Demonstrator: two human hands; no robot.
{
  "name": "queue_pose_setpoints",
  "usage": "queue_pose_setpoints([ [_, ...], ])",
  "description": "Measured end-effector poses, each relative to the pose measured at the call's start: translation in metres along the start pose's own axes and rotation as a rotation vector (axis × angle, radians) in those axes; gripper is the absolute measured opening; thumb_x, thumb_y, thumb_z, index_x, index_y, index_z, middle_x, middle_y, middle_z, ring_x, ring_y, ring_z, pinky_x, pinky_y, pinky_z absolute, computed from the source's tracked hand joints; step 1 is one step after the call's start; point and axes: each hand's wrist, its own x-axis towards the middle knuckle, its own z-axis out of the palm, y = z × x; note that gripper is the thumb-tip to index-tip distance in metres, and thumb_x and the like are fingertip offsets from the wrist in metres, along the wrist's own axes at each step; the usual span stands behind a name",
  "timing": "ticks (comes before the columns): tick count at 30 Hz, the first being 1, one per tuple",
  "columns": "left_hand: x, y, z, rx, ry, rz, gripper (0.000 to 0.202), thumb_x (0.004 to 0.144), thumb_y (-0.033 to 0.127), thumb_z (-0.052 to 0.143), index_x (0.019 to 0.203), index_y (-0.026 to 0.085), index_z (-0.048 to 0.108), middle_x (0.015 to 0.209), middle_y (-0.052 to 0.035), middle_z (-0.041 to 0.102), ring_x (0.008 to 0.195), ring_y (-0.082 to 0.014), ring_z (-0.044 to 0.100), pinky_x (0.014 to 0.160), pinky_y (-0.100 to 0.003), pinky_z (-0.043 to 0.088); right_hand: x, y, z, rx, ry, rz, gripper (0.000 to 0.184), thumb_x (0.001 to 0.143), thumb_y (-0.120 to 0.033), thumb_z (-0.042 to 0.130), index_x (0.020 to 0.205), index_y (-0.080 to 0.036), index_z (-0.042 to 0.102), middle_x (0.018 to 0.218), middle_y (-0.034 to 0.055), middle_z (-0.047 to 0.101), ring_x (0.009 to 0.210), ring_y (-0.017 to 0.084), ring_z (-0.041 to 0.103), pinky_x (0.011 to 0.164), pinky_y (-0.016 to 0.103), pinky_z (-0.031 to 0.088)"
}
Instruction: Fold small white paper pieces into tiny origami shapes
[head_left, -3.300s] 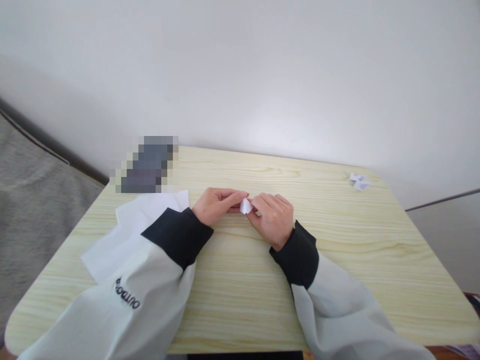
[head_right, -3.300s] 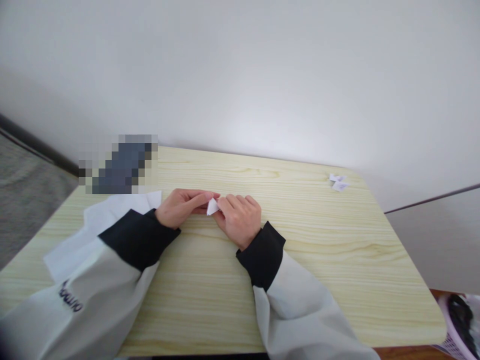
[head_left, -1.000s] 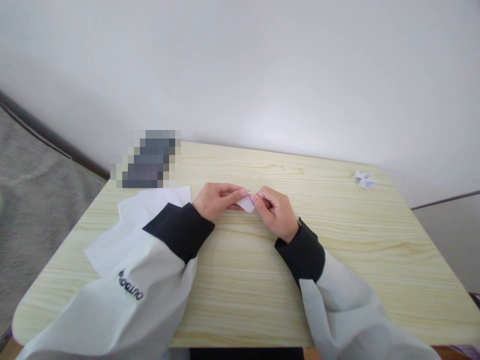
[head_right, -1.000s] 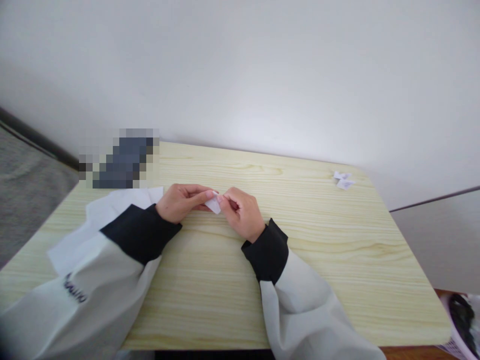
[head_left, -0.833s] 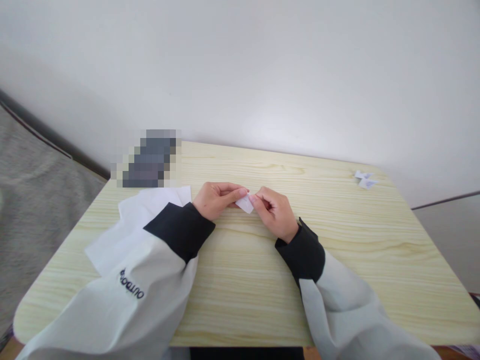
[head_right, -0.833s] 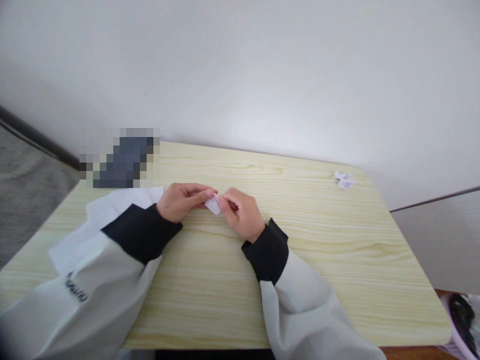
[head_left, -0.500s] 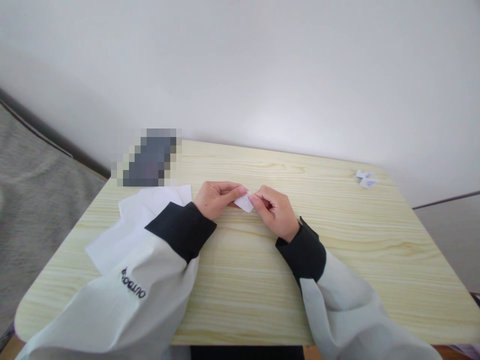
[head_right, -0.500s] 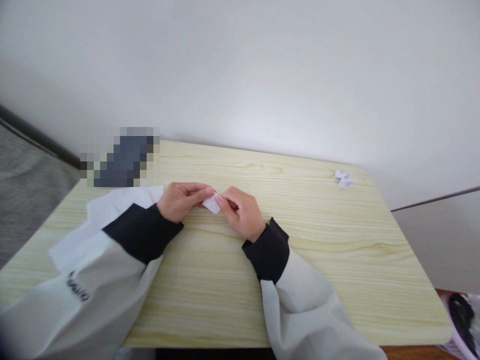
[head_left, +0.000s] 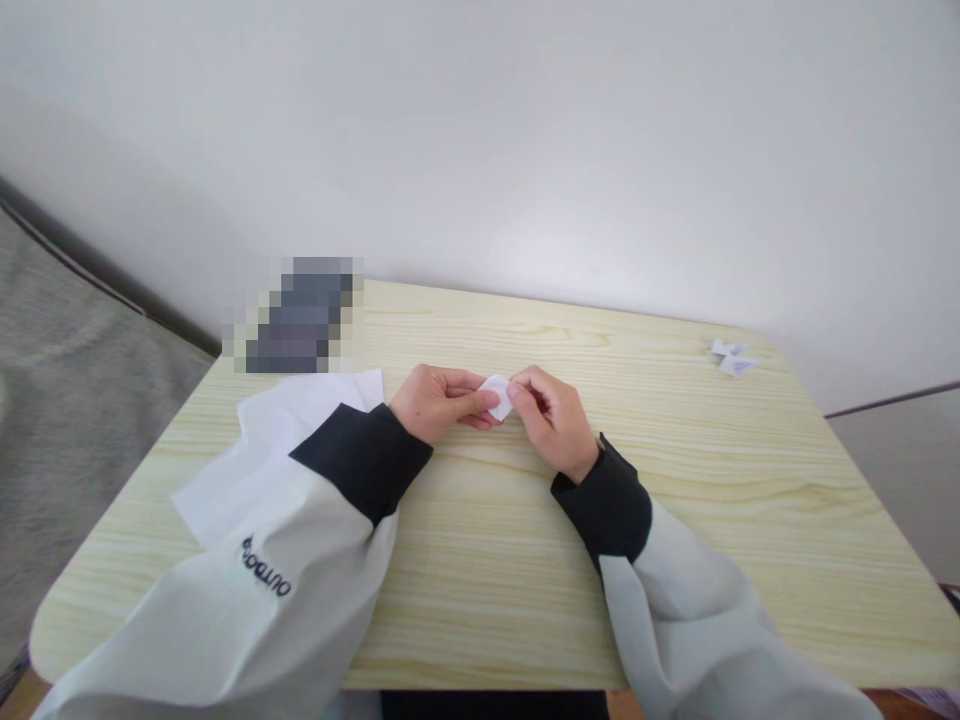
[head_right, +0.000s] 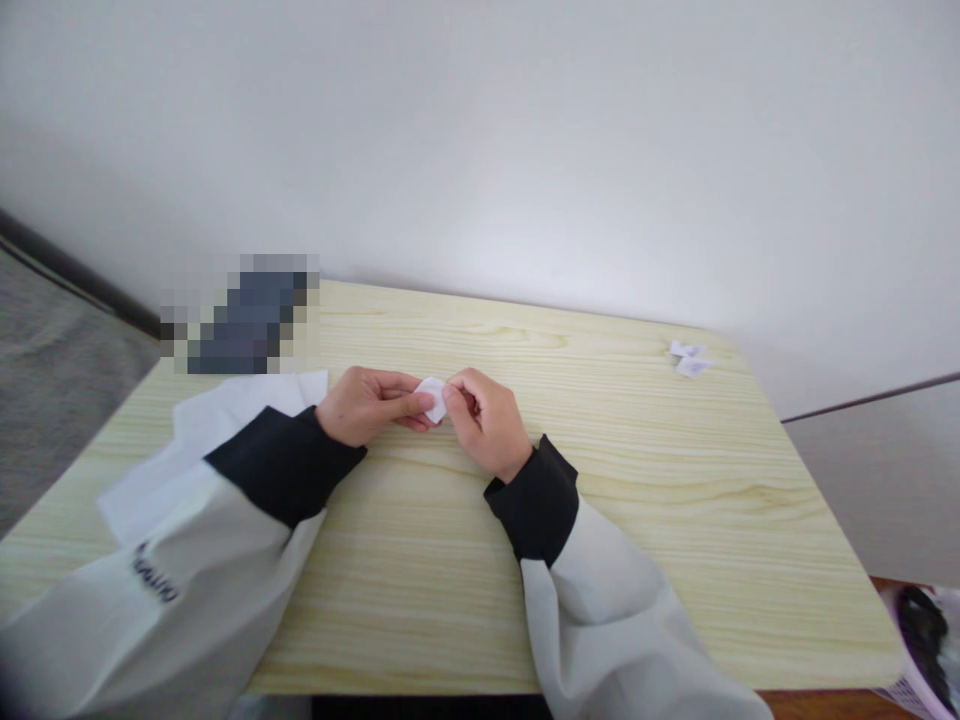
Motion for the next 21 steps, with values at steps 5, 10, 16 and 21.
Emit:
queue_pose_setpoints([
  [5,0.0006,0.0030,0.0001,0.003,-0.018,-0.042,0.041,0.050,0.043,0.080,0.076,0.012,0.071,0.065,-0.0056,0.072,0.061,-0.0192,0.068,0.065,-0.031,0.059,-0.0004,0.0004,-0.0003,0.010,0.026,-0.015,0.021,0.088,-0.027,0.042,0.071,-0.018,0.051,0.063,-0.0015,0.048,0.056,0.010,0.042,0.054,0.023,0.033],
  [10,0.0008,0.0032,0.0001,-0.034,-0.012,-0.003,0.041,0.054,0.044,0.078,0.079,0.012,0.071,0.067,-0.0056,0.072,0.061,-0.0181,0.067,0.064,-0.030,0.058,-0.0014,0.0004,-0.0005,0.029,0.011,0.007,0.022,0.088,-0.028,0.042,0.070,-0.018,0.050,0.061,-0.0021,0.047,0.054,0.009,0.040,0.052,0.023,0.033],
  [16,0.0005,0.0010,0.0024,-0.004,0.010,0.092,0.032,0.060,0.040,0.075,0.075,0.012,0.069,0.067,-0.0027,0.070,0.062,-0.0146,0.065,0.062,-0.025,0.056,-0.0019,-0.0019,-0.0011,-0.011,-0.005,-0.041,0.023,0.087,-0.028,0.045,0.066,-0.018,0.049,0.055,-0.0043,0.041,0.049,0.008,0.034,0.048,0.022,0.028],
  [21,0.0013,-0.0013,0.0002,0.091,0.025,0.191,0.027,0.067,0.038,0.071,0.076,0.013,0.068,0.069,-0.0024,0.070,0.065,-0.0146,0.065,0.066,-0.026,0.054,-0.0021,-0.0027,-0.0002,-0.073,-0.018,-0.124,0.022,0.088,-0.027,0.045,0.068,-0.018,0.050,0.059,-0.0033,0.044,0.052,0.008,0.038,0.051,0.022,0.029],
])
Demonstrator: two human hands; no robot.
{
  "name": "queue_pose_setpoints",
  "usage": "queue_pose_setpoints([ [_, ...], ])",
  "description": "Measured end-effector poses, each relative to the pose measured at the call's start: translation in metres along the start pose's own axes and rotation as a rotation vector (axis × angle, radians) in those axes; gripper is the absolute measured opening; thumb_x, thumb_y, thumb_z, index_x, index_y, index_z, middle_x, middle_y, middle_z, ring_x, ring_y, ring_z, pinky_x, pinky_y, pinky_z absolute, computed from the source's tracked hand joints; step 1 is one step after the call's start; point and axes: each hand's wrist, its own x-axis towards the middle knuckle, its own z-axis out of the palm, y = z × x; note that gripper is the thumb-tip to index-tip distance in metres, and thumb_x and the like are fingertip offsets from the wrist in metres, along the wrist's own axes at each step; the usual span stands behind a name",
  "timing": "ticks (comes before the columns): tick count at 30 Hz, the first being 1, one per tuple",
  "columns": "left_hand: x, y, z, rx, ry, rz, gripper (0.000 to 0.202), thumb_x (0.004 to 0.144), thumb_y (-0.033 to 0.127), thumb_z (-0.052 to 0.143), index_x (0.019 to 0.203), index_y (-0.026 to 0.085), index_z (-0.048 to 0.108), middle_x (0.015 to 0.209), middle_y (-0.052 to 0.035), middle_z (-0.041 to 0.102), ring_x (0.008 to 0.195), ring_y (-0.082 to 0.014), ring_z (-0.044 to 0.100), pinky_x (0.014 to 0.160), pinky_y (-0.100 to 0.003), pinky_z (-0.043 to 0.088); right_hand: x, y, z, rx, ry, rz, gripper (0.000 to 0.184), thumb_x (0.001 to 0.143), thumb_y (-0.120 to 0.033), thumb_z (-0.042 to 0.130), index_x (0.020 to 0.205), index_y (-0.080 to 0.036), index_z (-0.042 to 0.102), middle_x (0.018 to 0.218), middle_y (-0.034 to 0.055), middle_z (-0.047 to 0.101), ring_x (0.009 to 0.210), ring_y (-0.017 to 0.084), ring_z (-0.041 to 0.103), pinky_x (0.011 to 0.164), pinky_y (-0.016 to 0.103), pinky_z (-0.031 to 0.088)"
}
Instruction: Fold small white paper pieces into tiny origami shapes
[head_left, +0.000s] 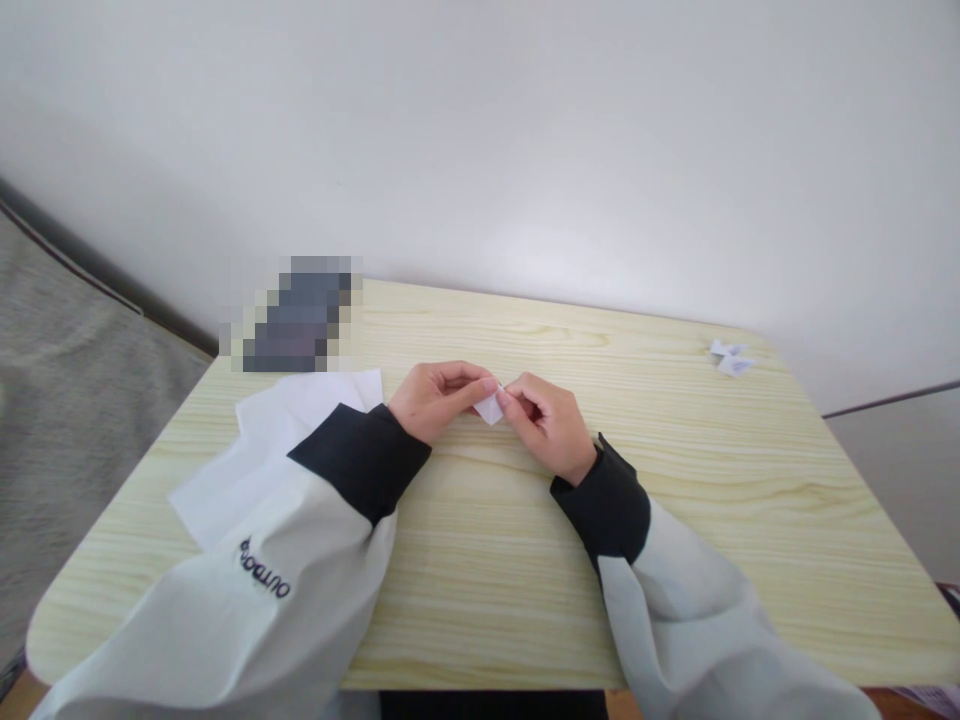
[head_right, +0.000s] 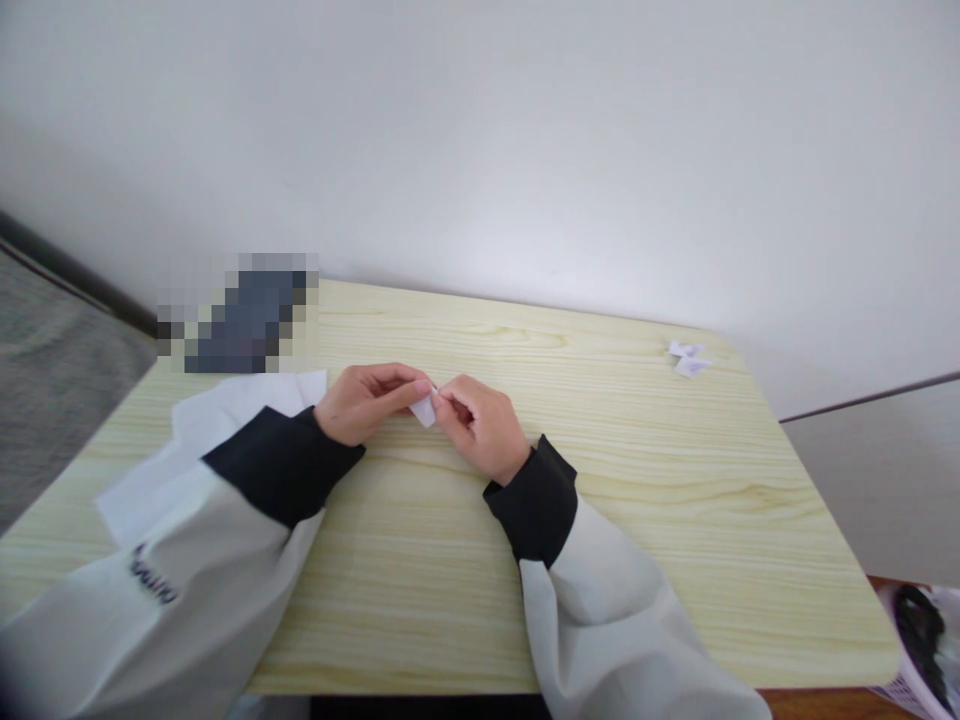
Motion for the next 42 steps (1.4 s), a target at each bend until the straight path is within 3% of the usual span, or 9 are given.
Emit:
queue_pose_setpoints([
  [3,0.000,0.000,-0.001,0.057,0.009,0.024,0.026,0.068,0.037,0.070,0.074,0.012,0.069,0.069,-0.0029,0.070,0.064,-0.0144,0.064,0.065,-0.025,0.054,0.001,0.000,0.001,-0.029,-0.010,-0.029,0.023,0.089,-0.027,0.044,0.069,-0.017,0.051,0.061,-0.0026,0.045,0.054,0.008,0.040,0.053,0.022,0.031],
  [7,0.000,0.000,0.001,-0.030,0.047,-0.014,0.029,0.065,0.037,0.072,0.076,0.011,0.068,0.067,-0.0018,0.070,0.062,-0.0135,0.065,0.062,-0.024,0.055,0.001,0.000,0.001,-0.008,0.005,0.043,0.024,0.089,-0.028,0.043,0.069,-0.017,0.051,0.058,-0.0032,0.044,0.052,0.008,0.039,0.052,0.022,0.031],
  [11,0.001,-0.003,0.002,-0.081,-0.015,-0.063,0.038,0.055,0.031,0.080,0.084,0.011,0.066,0.068,-0.0016,0.070,0.063,-0.0145,0.066,0.062,-0.025,0.057,0.001,0.001,0.001,0.037,0.079,0.133,0.024,0.089,-0.029,0.042,0.070,-0.017,0.051,0.058,-0.0031,0.046,0.051,0.008,0.039,0.051,0.021,0.032],
  [20,-0.001,0.000,0.001,-0.044,-0.081,-0.178,0.035,0.054,0.037,0.080,0.071,0.010,0.065,0.059,-0.0035,0.069,0.055,-0.0160,0.066,0.059,-0.028,0.057,0.001,0.001,0.001,0.031,0.057,0.120,0.024,0.088,-0.028,0.044,0.068,-0.017,0.051,0.056,-0.0035,0.045,0.051,0.007,0.038,0.050,0.021,0.031],
  [24,0.000,-0.006,0.001,0.026,-0.050,-0.086,0.036,0.057,0.039,0.078,0.075,0.011,0.066,0.064,-0.0030,0.070,0.060,-0.0161,0.067,0.062,-0.028,0.056,0.001,0.002,0.001,0.070,0.063,0.175,0.025,0.087,-0.029,0.044,0.066,-0.016,0.051,0.053,-0.0043,0.043,0.048,0.007,0.037,0.048,0.021,0.029],
  [28,0.002,-0.010,0.000,0.045,0.020,0.013,0.051,0.057,0.039,0.078,0.096,0.011,0.063,0.071,-0.0034,0.071,0.068,-0.0172,0.068,0.069,-0.030,0.055,0.001,0.002,0.000,0.044,0.090,0.195,0.026,0.087,-0.030,0.044,0.066,-0.016,0.051,0.053,-0.0042,0.043,0.048,0.007,0.037,0.048,0.021,0.029],
  [33,0.001,-0.005,-0.001,0.065,-0.057,-0.051,0.035,0.059,0.037,0.077,0.078,0.010,0.065,0.066,-0.0041,0.070,0.061,-0.0153,0.066,0.065,-0.028,0.055,0.001,0.001,0.001,0.046,0.084,0.169,0.023,0.088,-0.029,0.043,0.073,-0.017,0.054,0.060,-0.0020,0.050,0.052,0.008,0.043,0.051,0.021,0.034],
  [42,-0.003,0.000,0.001,0.104,-0.204,-0.118,0.028,0.060,0.039,0.075,0.069,0.013,0.066,0.059,-0.0018,0.068,0.054,-0.0132,0.064,0.056,-0.023,0.054,0.000,-0.001,0.000,0.050,0.053,0.026,0.017,0.088,-0.025,0.043,0.079,-0.017,0.056,0.070,0.0007,0.055,0.061,0.010,0.048,0.056,0.023,0.038],
])
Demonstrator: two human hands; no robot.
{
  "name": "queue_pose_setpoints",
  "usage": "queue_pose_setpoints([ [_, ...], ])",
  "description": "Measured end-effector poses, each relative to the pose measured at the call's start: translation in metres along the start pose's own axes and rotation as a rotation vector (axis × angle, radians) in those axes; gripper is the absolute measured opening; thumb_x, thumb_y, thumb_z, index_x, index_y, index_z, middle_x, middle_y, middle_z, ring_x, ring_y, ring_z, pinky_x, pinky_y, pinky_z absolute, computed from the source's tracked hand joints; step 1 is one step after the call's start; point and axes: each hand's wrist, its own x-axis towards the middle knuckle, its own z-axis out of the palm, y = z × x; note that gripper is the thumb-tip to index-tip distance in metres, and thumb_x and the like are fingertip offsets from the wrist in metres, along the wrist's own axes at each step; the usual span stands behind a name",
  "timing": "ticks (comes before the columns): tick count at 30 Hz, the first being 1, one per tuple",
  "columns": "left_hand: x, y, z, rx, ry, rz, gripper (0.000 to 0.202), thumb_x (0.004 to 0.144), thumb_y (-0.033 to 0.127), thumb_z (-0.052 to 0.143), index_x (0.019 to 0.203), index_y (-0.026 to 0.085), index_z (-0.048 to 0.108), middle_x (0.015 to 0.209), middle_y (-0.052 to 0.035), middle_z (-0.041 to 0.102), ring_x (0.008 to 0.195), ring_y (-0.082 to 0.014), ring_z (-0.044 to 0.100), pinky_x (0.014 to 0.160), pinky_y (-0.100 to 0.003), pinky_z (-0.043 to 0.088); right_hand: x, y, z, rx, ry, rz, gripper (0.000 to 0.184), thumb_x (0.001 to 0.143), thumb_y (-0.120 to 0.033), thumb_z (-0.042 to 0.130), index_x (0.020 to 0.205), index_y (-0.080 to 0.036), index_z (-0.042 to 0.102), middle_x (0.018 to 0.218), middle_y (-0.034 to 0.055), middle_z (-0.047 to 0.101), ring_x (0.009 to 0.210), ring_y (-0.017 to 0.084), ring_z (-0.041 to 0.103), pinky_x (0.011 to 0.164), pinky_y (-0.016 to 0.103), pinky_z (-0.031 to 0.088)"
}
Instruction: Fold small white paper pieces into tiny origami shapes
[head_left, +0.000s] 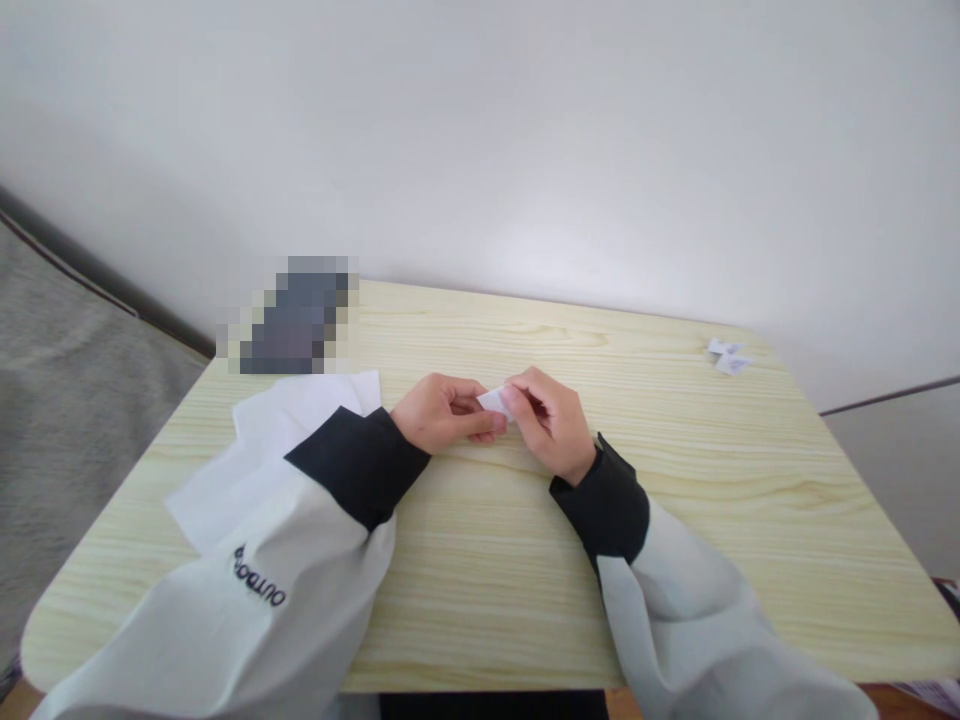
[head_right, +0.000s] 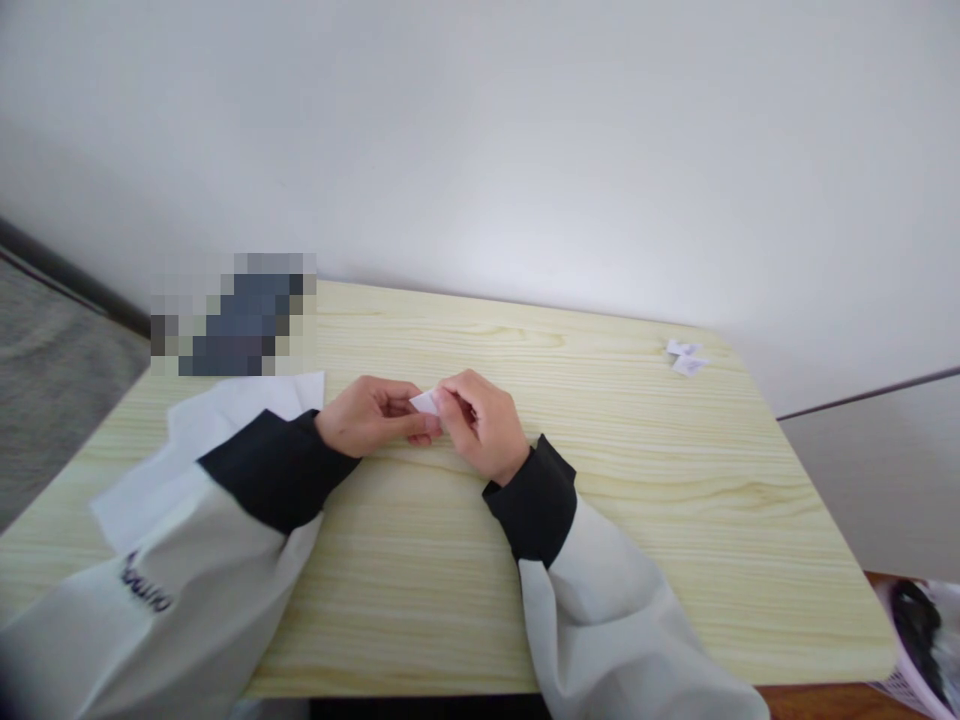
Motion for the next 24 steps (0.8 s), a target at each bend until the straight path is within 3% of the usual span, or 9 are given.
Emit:
queue_pose_setpoints([
  [7,-0.0005,-0.0003,0.0026,0.012,0.005,0.002,0.030,0.066,0.043,0.069,0.066,0.013,0.066,0.061,-0.0017,0.069,0.055,-0.0121,0.064,0.057,-0.021,0.053,0.0012,-0.0002,0.0006,-0.004,0.036,-0.020,0.018,0.088,-0.022,0.045,0.074,-0.016,0.055,0.067,-0.0002,0.052,0.059,0.009,0.046,0.056,0.022,0.037],
  [12,-0.0011,0.0008,0.0031,0.033,0.016,0.037,0.038,0.069,0.050,0.065,0.067,0.012,0.066,0.059,-0.0027,0.068,0.053,-0.0122,0.063,0.056,-0.021,0.053,-0.0004,0.0000,0.0019,0.084,0.010,0.084,0.019,0.089,-0.026,0.044,0.076,-0.017,0.055,0.066,0.0000,0.054,0.057,0.009,0.048,0.054,0.022,0.038],
  [17,-0.0028,0.0030,0.0023,0.064,0.103,0.109,0.042,0.074,0.053,0.058,0.069,0.012,0.067,0.060,-0.0045,0.068,0.056,-0.0148,0.064,0.057,-0.024,0.054,-0.0012,0.0003,0.0029,0.142,-0.012,0.170,0.022,0.089,-0.034,0.045,0.080,-0.017,0.055,0.066,0.0005,0.057,0.056,0.010,0.051,0.052,0.022,0.038],
  [21,-0.0029,0.0023,0.0008,0.068,0.167,0.159,0.040,0.076,0.051,0.057,0.068,0.013,0.067,0.063,-0.0045,0.069,0.056,-0.0143,0.064,0.058,-0.024,0.054,-0.0005,-0.0004,0.0022,0.100,-0.017,0.132,0.024,0.089,-0.034,0.042,0.077,-0.017,0.054,0.065,-0.0003,0.053,0.055,0.009,0.047,0.052,0.022,0.036],
  [24,-0.0017,0.0009,0.0000,0.055,0.149,0.149,0.041,0.074,0.053,0.059,0.070,0.013,0.066,0.063,-0.0045,0.069,0.055,-0.0141,0.064,0.057,-0.024,0.054,0.0000,-0.0016,0.0010,0.044,-0.019,0.091,0.024,0.089,-0.030,0.043,0.072,-0.017,0.054,0.061,-0.0020,0.048,0.053,0.008,0.041,0.051,0.022,0.033],
])
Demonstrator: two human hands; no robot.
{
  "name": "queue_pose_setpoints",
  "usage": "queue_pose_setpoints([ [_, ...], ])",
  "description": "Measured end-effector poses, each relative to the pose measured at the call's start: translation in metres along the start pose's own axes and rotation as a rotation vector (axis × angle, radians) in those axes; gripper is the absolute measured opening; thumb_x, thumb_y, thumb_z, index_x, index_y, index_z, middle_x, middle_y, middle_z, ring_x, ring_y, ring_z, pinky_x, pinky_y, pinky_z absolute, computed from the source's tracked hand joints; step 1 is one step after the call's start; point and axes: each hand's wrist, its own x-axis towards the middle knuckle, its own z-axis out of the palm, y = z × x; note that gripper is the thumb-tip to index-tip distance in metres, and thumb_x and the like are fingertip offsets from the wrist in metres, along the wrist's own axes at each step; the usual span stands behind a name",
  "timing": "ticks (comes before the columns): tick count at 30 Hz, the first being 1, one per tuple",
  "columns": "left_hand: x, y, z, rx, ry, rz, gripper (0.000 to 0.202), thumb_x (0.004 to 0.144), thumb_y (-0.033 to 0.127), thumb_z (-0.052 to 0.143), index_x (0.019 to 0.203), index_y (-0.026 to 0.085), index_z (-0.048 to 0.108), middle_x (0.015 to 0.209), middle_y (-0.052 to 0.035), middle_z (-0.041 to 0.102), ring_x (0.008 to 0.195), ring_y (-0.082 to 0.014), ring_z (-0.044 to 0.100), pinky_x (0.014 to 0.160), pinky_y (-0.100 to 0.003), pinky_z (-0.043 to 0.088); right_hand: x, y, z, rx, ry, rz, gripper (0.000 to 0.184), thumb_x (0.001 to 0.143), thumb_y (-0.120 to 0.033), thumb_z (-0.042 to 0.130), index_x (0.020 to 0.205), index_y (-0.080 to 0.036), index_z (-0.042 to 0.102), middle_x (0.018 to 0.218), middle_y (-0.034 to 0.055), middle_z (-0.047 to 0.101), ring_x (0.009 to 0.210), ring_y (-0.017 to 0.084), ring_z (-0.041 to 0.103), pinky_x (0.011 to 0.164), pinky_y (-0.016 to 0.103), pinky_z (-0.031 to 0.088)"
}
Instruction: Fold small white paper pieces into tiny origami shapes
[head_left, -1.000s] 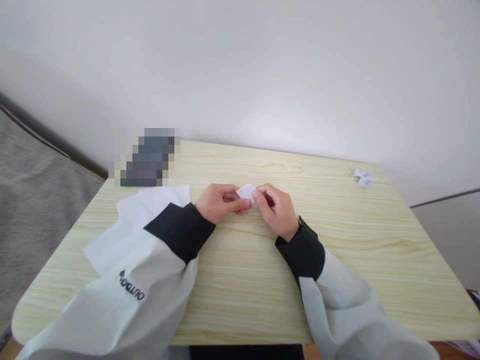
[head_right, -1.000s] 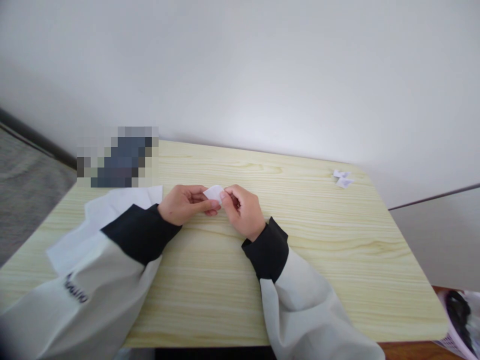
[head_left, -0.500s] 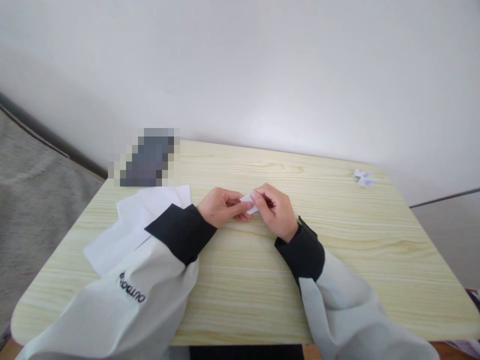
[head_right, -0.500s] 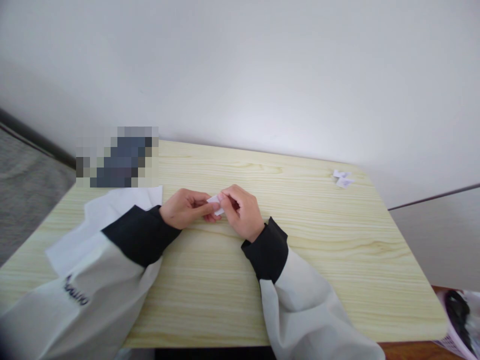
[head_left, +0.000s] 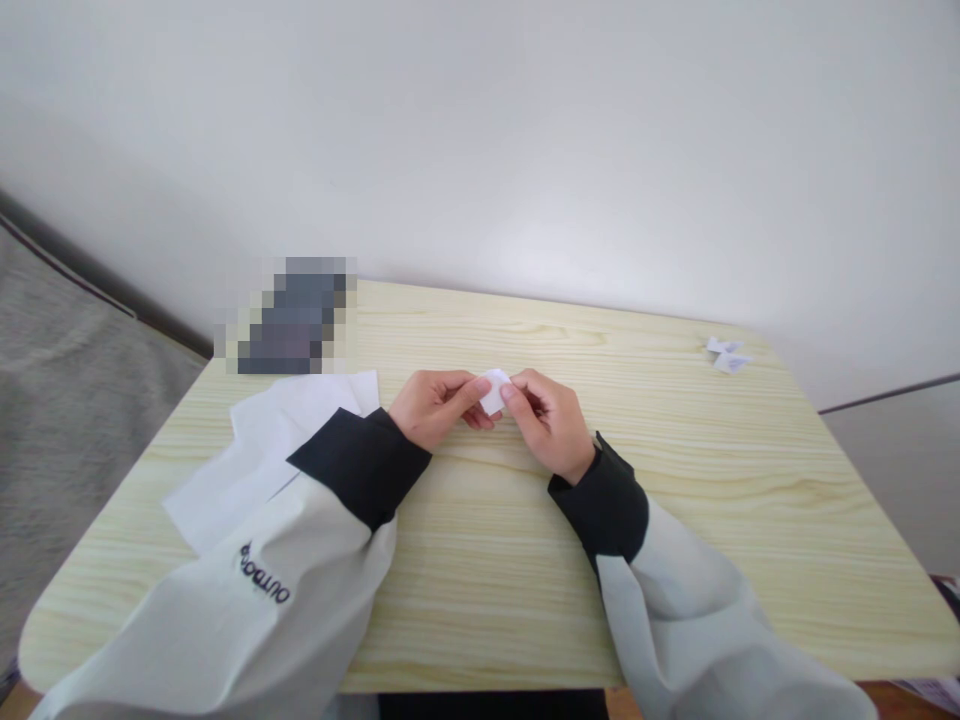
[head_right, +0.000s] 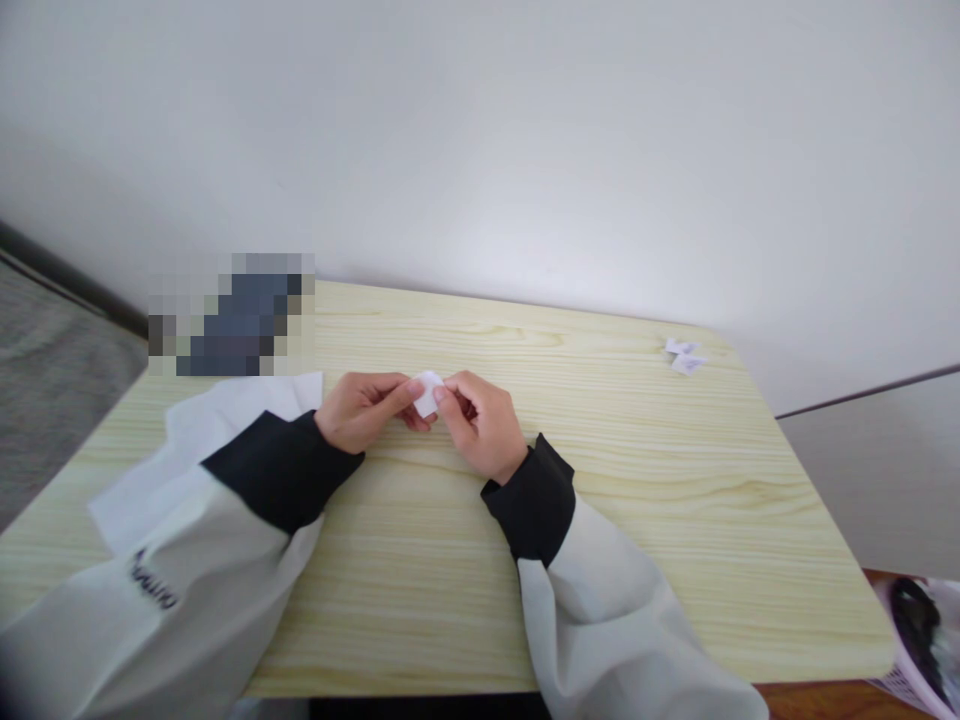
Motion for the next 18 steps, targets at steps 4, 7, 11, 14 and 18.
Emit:
queue_pose_setpoints([
  [4,0.0013,-0.0008,-0.0003,-0.032,-0.028,-0.029,0.042,0.068,0.054,0.064,0.072,0.012,0.065,0.062,-0.0045,0.069,0.057,-0.0157,0.065,0.058,-0.026,0.054,0.0001,-0.0006,-0.0009,-0.022,0.019,-0.040,0.023,0.089,-0.027,0.044,0.070,-0.017,0.054,0.060,-0.0020,0.048,0.053,0.008,0.041,0.052,0.022,0.032],
  [7,0.0016,-0.0011,-0.0005,-0.052,-0.042,-0.026,0.040,0.069,0.052,0.064,0.073,0.012,0.066,0.064,-0.0049,0.070,0.059,-0.0156,0.065,0.060,-0.026,0.055,-0.0001,0.0000,-0.0010,-0.016,0.024,-0.031,0.024,0.089,-0.028,0.044,0.070,-0.017,0.054,0.061,-0.0016,0.050,0.054,0.008,0.042,0.052,0.021,0.033],
  [11,0.0016,-0.0038,-0.0009,-0.066,-0.057,-0.029,0.034,0.065,0.045,0.070,0.074,0.013,0.066,0.067,-0.0042,0.071,0.061,-0.0155,0.066,0.063,-0.026,0.055,-0.0004,0.0005,-0.0015,-0.036,0.016,-0.022,0.024,0.089,-0.029,0.043,0.070,-0.017,0.053,0.060,-0.0020,0.048,0.053,0.008,0.041,0.051,0.022,0.032],
  [14,0.0021,-0.0063,-0.0013,-0.079,-0.064,-0.067,0.032,0.064,0.044,0.071,0.072,0.013,0.066,0.065,-0.0034,0.070,0.058,-0.0152,0.065,0.061,-0.027,0.055,0.0000,0.0008,-0.0019,-0.046,-0.004,-0.029,0.025,0.089,-0.028,0.043,0.068,-0.017,0.052,0.059,-0.0024,0.046,0.053,0.008,0.039,0.052,0.022,0.032],
  [18,0.0029,-0.0078,-0.0011,-0.042,-0.066,-0.089,0.033,0.066,0.045,0.069,0.073,0.013,0.066,0.065,-0.0039,0.070,0.058,-0.0155,0.065,0.060,-0.028,0.055,0.0013,0.0025,-0.0026,-0.027,-0.025,0.016,0.027,0.088,-0.031,0.043,0.067,-0.017,0.051,0.055,-0.0034,0.044,0.051,0.008,0.038,0.050,0.021,0.030],
])
